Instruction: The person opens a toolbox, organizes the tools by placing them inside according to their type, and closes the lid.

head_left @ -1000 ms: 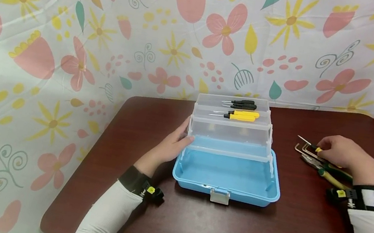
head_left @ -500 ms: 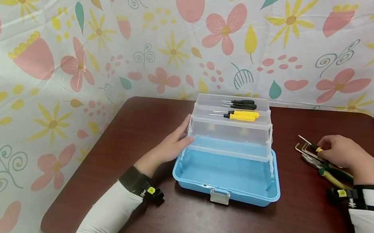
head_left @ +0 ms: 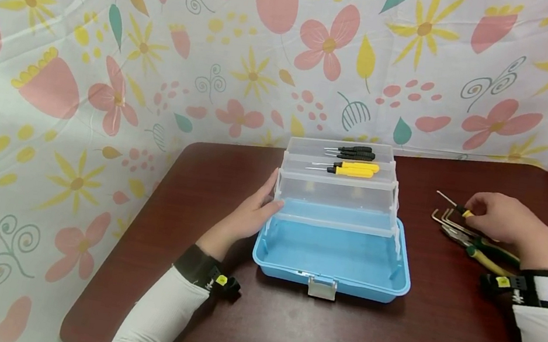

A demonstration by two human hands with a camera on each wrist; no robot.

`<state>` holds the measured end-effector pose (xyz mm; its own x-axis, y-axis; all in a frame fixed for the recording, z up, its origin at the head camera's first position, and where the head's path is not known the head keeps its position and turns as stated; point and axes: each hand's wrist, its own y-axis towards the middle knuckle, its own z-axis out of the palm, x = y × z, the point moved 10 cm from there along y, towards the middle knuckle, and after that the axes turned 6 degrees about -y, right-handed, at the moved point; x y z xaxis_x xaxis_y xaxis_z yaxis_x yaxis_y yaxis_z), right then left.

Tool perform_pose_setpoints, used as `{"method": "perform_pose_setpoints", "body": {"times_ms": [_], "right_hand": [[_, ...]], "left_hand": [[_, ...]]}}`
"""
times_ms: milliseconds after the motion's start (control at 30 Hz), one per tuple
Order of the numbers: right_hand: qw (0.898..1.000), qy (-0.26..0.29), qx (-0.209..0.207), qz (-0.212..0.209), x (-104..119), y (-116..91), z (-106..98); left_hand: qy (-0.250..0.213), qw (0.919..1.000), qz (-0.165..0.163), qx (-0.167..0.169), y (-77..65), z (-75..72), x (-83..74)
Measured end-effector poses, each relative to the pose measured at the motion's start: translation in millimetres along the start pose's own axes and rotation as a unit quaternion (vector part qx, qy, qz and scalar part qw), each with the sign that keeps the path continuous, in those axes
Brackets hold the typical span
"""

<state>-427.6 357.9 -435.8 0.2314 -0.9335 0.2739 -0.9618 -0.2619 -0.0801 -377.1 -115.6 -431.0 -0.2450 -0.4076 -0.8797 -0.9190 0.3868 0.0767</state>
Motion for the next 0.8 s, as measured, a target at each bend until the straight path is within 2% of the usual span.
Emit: {"method": "perform_pose_setpoints", "body": {"times_ms": [133, 400, 800], "right_hand": [[1.000, 0.002, -0.005, 0.002, 0.2, -0.3, -0.8], [1.000, 0.012, 0.011, 0.008, -0.8, -0.6, 4.5], [0.999, 0.033, 0.040, 0.001, -0.7, 0.1, 15.6]], "left_hand": [[0.002, 1.0000, 0.002, -0.001, 0.5, 0.3, 0.3], [0.004, 1.0000, -0.002, -0.005, 1.5, -0.7, 1.6], [-0.001, 0.9999, 0.010, -0.002, 1.1, 0.7, -0.6]]}}
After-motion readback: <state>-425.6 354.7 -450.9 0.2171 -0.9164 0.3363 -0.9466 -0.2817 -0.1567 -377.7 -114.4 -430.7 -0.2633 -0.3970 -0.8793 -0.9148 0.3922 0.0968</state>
